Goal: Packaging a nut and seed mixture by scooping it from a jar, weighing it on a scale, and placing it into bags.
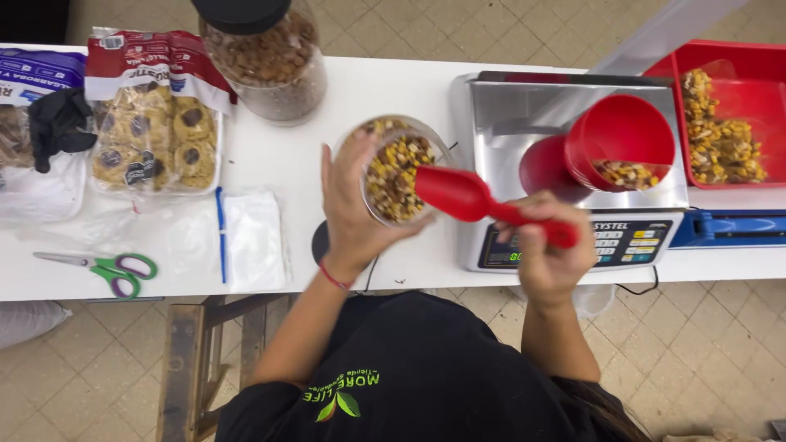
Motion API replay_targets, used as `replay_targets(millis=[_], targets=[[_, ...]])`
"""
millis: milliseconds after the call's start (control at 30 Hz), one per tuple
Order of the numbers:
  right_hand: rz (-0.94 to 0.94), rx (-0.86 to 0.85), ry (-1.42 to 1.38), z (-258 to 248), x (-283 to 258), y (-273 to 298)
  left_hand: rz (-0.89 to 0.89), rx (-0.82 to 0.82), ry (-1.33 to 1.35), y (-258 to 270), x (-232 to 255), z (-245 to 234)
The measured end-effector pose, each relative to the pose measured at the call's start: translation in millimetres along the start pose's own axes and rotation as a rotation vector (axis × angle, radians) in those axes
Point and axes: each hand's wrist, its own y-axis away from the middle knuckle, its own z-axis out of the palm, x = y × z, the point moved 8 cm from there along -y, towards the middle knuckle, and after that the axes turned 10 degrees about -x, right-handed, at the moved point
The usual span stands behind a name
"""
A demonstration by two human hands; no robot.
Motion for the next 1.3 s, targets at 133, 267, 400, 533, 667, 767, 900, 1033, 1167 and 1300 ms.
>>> replay_targets(millis=[133, 267, 400, 533, 667, 767, 900, 1033, 1167, 1300], targets=[[-0.236, -0.192, 0.418, 61.7, -24.7, -2.4, 0.108, 0.216, 0.054, 22.9, 9.5, -7.4], [-0.394, -0.364, 0.878, 103.5, -47.1, -0.5, 0.158, 0.333, -0.001, 40.2, 10.0, -15.2], [-0.402, -0.41, 1.0, 110.2, -48.5, 7.0, 0.341, 0.331, 0.027, 68.7, 1.3, -7.0], [-0.434, -0.318, 1.077, 113.6, -56.6, 6.0, 0.454, 0.282, -0.045, 75.3, 11.3, 2.0], [-0.367, -0.256, 1.247, 111.3, -42.7, 14.0, 0.49, 0.324, -0.121, 71.1, 13.8, 17.1], [-0.332, -0.303, 1.232, 120.5, -45.5, 16.6, 0.497, 0.323, -0.16, 58.3, 30.2, 10.5], [-0.283, -0.327, 1.081, 101.7, -31.6, 33.1, 0.493, 0.334, -0.197, 55.9, 40.9, 11.2], [-0.096, -0.263, 0.739, 75.8, -24.7, 33.9, 0.497, 0.322, -0.19, 56.3, 40.2, 18.5], [-0.102, -0.089, 0.609, 76.3, -14.8, 37.5, 0.507, 0.309, -0.184, 57.3, 38.4, 25.1], [-0.059, 0.039, 0.589, 78.4, 9.0, 42.5, 0.526, 0.3, -0.214, 58.7, 40.5, 33.5]])
